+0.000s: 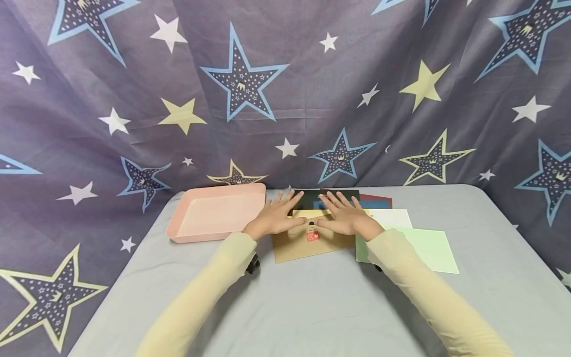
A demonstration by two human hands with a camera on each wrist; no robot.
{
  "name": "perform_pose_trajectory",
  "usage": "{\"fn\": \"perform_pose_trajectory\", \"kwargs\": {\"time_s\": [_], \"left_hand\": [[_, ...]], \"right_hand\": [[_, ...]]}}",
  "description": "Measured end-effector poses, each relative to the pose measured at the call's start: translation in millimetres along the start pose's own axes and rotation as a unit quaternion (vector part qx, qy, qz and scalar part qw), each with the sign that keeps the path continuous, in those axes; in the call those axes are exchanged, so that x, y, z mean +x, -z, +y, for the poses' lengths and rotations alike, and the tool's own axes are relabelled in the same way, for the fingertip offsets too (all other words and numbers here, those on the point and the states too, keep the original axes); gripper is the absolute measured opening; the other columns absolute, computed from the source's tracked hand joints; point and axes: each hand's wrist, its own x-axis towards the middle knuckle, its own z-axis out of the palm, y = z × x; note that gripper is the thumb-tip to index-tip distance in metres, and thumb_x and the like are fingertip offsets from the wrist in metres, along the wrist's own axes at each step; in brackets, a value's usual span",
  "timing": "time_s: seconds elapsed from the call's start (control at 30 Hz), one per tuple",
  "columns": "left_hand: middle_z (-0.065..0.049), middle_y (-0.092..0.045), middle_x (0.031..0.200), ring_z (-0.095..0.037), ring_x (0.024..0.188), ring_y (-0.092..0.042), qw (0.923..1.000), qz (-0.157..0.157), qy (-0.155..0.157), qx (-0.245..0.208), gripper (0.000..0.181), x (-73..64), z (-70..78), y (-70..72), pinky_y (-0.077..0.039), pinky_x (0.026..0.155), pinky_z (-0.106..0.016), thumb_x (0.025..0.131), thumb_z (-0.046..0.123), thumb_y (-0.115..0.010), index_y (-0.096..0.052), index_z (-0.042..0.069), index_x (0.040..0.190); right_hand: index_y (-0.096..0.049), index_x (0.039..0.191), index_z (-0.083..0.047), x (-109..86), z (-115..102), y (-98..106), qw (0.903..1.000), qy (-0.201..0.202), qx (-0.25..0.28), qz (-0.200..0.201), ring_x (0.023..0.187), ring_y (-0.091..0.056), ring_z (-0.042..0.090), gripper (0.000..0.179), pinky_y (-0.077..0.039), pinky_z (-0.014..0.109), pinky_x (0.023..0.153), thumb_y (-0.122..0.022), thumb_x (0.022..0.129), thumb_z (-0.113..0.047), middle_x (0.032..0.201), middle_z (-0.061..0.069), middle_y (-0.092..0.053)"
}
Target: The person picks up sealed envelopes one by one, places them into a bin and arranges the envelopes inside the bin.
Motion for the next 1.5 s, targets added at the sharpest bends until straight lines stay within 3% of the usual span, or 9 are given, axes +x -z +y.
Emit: {"fn": "perform_pose_trajectory", "kwargs": {"time_s": [0.17, 0.43, 0.5, 0.6, 0.7, 0.9, 1.07, 1.23, 1.5], "left_hand": [[-0.009, -0.008, 0.172, -0.038, 0.159, -0.005, 0.9997, 0.007, 0.023, -0.006, 0.084, -6.3, -10.5, 17.5, -0.006, 0.128, -0.063, 0.097, 0.061, -0.05, -0.01, 0.03, 0.164], [-0.017, -0.021, 0.168, -0.04, 0.157, -0.017, 0.9992, 0.014, 0.031, -0.022, 0.093, -28.8, -37.9, 40.5, -0.011, 0.129, -0.061, 0.093, 0.058, -0.06, -0.016, 0.019, 0.164], [-0.021, -0.041, 0.159, -0.039, 0.149, -0.035, 0.9988, 0.019, 0.037, -0.024, 0.098, -36.4, -45.0, 45.8, -0.024, 0.126, -0.057, 0.09, 0.058, -0.064, -0.019, 0.012, 0.163], [-0.022, -0.068, 0.122, -0.032, 0.115, -0.063, 0.998, 0.016, 0.047, -0.039, 0.099, -47.5, -54.8, 51.7, -0.046, 0.112, -0.048, 0.085, 0.054, -0.072, -0.029, 0.003, 0.159], [-0.014, -0.072, 0.092, -0.022, 0.084, -0.063, 0.9981, 0.015, 0.04, -0.045, 0.08, -55.5, -63.6, 53.4, -0.056, 0.092, -0.04, 0.082, 0.041, -0.08, -0.053, -0.001, 0.144], [-0.006, -0.073, 0.078, -0.016, 0.074, -0.063, 0.9983, 0.037, -0.041, -0.019, 0.016, -65.0, -73.9, 48.6, -0.057, 0.075, -0.032, 0.075, 0.006, -0.078, -0.078, 0.001, 0.09], [-0.005, -0.072, 0.068, -0.014, 0.066, -0.06, 0.9936, 0.066, -0.09, -0.017, 0.013, -70.0, -78.8, 39.0, -0.055, 0.065, -0.027, 0.067, -0.009, -0.071, -0.076, 0.003, 0.068], [-0.001, -0.07, 0.063, -0.013, 0.064, -0.06, 0.991, 0.085, -0.104, -0.009, 0.012, -73.3, -78.1, 35.1, -0.055, 0.062, -0.026, 0.07, -0.005, -0.075, -0.075, 0.005, 0.063], [0.003, -0.068, 0.059, -0.008, 0.061, -0.057, 0.9905, 0.065, -0.12, -0.016, 0.017, -83.2, -65.1, 35.1, -0.054, 0.062, -0.023, 0.077, 0.008, -0.08, -0.076, 0.007, 0.061]], "right_hand": [[-0.006, 0.165, -0.02, -2.4, 3.0, 8.8, 0.9999, 0.0, 0.007, -0.01, 0.158, 0.001, 0.04, 0.094, 0.006, 0.071, 0.123, -0.034, 0.096, -0.077, 0.172, 0.013, -0.007], [-0.023, 0.163, -0.015, -9.4, 7.1, 35.4, 0.9998, 0.014, 0.004, -0.013, 0.157, -0.008, 0.044, 0.08, 0.0, 0.072, 0.123, -0.05, 0.1, -0.057, 0.167, 0.019, -0.024], [-0.032, 0.159, -0.011, -11.9, 11.2, 42.6, 0.9998, 0.021, -0.002, -0.008, 0.154, -0.018, 0.047, 0.077, -0.011, 0.071, 0.123, -0.056, 0.098, -0.051, 0.162, 0.023, -0.033], [-0.045, 0.151, -0.003, -16.1, 18.9, 51.6, 0.9994, 0.035, 0.001, -0.007, 0.143, -0.041, 0.048, 0.07, -0.034, 0.065, 0.118, -0.064, 0.095, -0.039, 0.153, 0.026, -0.047], [-0.054, 0.142, 0.004, -19.7, 30.3, 58.4, 0.9985, 0.05, 0.01, -0.019, 0.13, -0.055, 0.046, 0.062, -0.048, 0.059, 0.108, -0.069, 0.09, -0.026, 0.143, 0.027, -0.056], [-0.07, 0.111, 0.007, -29.4, 56.4, 67.0, 0.9931, 0.11, 0.008, -0.04, 0.096, -0.07, 0.035, 0.034, -0.06, 0.047, 0.086, -0.072, 0.08, -0.004, 0.108, 0.021, -0.073], [-0.071, 0.094, 0.002, -35.5, 76.2, 67.7, 0.9925, 0.092, 0.026, -0.076, 0.067, -0.051, 0.012, 0.023, -0.047, 0.027, 0.061, -0.063, 0.074, 0.009, 0.078, 0.005, -0.066], [-0.069, 0.095, 0.0, -43.3, 90.6, 69.1, 0.9926, 0.061, 0.015, -0.103, 0.065, -0.044, 0.011, 0.029, -0.041, 0.025, 0.058, -0.057, 0.071, 0.011, 0.077, -0.001, -0.058], [-0.069, 0.093, -0.001, -54.3, 105.5, 73.0, 0.9913, 0.047, 0.025, -0.12, 0.066, -0.046, 0.013, 0.033, -0.042, 0.025, 0.058, -0.054, 0.066, 0.011, 0.079, 0.002, -0.061]]}}
